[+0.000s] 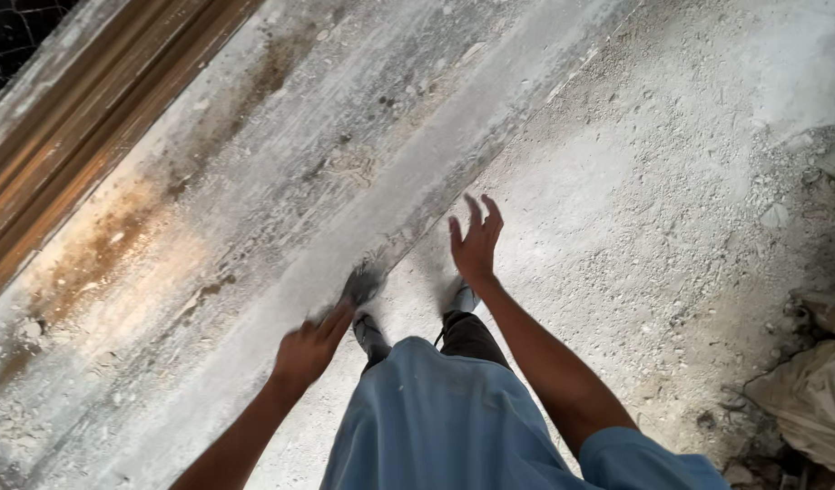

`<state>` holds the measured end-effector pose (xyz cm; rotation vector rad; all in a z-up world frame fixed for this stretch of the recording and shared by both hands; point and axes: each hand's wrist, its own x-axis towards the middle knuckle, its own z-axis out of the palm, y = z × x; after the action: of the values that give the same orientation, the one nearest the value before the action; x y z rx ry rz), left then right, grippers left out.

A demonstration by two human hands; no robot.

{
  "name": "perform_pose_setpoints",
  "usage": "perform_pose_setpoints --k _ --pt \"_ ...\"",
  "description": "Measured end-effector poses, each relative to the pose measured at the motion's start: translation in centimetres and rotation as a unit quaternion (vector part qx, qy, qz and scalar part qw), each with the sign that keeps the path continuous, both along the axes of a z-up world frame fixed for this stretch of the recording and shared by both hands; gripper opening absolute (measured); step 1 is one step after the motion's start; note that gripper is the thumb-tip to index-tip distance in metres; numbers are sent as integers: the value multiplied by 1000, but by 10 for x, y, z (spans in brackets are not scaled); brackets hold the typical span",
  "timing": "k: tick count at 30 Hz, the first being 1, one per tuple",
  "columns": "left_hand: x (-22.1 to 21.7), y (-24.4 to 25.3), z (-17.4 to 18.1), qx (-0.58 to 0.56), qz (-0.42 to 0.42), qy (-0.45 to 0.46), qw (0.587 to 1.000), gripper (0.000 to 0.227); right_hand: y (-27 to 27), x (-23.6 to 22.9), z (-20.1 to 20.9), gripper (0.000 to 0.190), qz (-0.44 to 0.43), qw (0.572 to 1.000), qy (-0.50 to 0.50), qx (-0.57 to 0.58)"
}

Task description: The person cleans a dusty workbench and long decorative molding pieces. They first scrape and wipe the workbench surface with a scraper and sponge, then place a green and a brown molding piece on the bench and brush them with a paintbrush.

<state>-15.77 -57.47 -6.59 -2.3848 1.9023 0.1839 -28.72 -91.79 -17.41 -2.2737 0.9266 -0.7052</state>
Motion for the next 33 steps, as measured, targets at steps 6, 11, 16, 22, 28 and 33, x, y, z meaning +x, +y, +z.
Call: perform_pose_setpoints --k 6,11,16,22,28,33 --pt "12 -298 -32 -44 71 22 996 46 -83 -16 -9 43 -6 973 -91 210" --pt "11 -402 -18 -77 83 52 992 49 -120 -28 -1 21 23 964 -6 264" --pt "21 -261 -24 -173 106 67 977 58 -131 -43 16 20 108 973 -81 189" --pt "32 -12 2 -59 228 -77 969 36 -117 -15 35 21 122 960 -36 248" --pt "76 -42 -8 102 224 -55 968 52 -108 -2 51 33 191 976 -38 96" --pt "133 -240 -24 46 145 2 988 47 -123 4 60 43 238 971 6 17"
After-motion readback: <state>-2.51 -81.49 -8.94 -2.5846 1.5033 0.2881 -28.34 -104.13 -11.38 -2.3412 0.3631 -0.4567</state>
